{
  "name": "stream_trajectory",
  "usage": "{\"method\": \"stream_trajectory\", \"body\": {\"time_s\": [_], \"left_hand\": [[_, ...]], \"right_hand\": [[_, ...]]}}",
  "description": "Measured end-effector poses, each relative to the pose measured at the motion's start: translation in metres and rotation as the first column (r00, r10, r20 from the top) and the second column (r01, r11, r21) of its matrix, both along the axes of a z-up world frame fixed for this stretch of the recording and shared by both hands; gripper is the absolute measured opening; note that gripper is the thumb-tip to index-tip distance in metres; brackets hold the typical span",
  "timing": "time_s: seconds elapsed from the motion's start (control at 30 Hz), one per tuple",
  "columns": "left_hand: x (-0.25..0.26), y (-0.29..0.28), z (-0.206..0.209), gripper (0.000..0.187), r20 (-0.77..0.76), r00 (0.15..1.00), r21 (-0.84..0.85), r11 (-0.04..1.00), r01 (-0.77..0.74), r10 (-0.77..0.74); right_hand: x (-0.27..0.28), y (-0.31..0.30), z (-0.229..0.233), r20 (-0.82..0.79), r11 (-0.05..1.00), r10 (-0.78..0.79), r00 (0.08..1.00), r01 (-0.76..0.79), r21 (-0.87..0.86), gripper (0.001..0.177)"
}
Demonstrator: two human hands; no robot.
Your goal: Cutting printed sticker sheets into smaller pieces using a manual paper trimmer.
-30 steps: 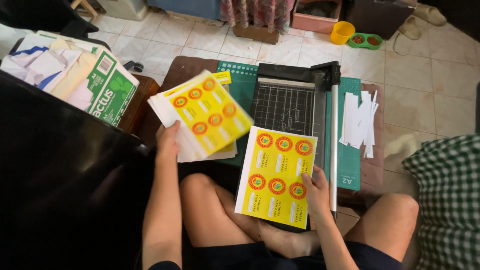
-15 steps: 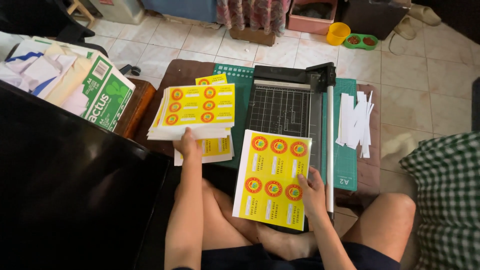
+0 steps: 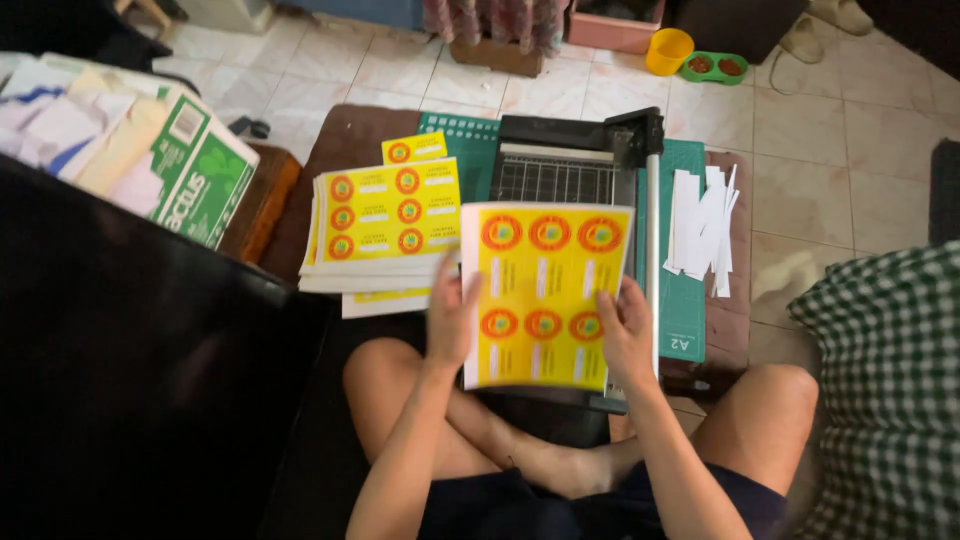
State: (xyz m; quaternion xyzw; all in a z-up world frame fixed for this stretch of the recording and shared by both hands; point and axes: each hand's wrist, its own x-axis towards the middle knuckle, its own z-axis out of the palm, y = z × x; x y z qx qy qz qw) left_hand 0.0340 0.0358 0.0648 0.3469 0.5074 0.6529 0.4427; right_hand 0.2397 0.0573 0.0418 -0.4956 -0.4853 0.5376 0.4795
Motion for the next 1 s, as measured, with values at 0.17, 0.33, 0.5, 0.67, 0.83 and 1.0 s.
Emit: {"method": "stream_trajectory", "body": {"time_s": [0.17, 0.33, 0.5, 0.67, 0.83, 1.0], "left_hand": [[0.007, 0.004, -0.019, 0.038, -0.309, 0.944, 0.33, 0.944, -0.008, 0.115], [0.017, 0.002, -0.069, 0.031, -0.316, 0.923, 0.465, 0.884, -0.05, 0.218], [0.024, 0.004, -0.091, 0.023, -0.323, 0.9, 0.39, 0.908, -0.156, 0.294], [0.001, 0.009, -0.09, 0.015, -0.374, 0.906, 0.323, 0.944, -0.074, 0.2], [-0.019, 0.02, -0.021, 0.036, -0.252, 0.949, 0.048, 0.982, -0.181, 0.187], [-0.009, 0.021, 0.063, 0.057, -0.224, 0.971, -0.217, 0.966, -0.14, 0.09]], "right_hand": [[0.008, 0.013, -0.029, 0.055, 0.924, -0.039, 0.998, 0.015, 0.382, 0.027], [0.004, 0.007, -0.065, 0.022, 0.781, -0.075, 0.997, 0.045, 0.623, 0.023], [0.007, 0.017, -0.111, 0.052, 0.774, -0.121, 0.991, 0.061, 0.631, 0.022], [-0.004, 0.015, -0.046, 0.123, 0.883, -0.134, 0.983, 0.063, 0.465, 0.025], [0.003, 0.028, -0.024, 0.203, 0.959, -0.13, 0.97, 0.071, 0.275, 0.035], [0.001, 0.035, 0.033, 0.395, 0.961, -0.12, 0.911, 0.007, 0.275, 0.021]]}}
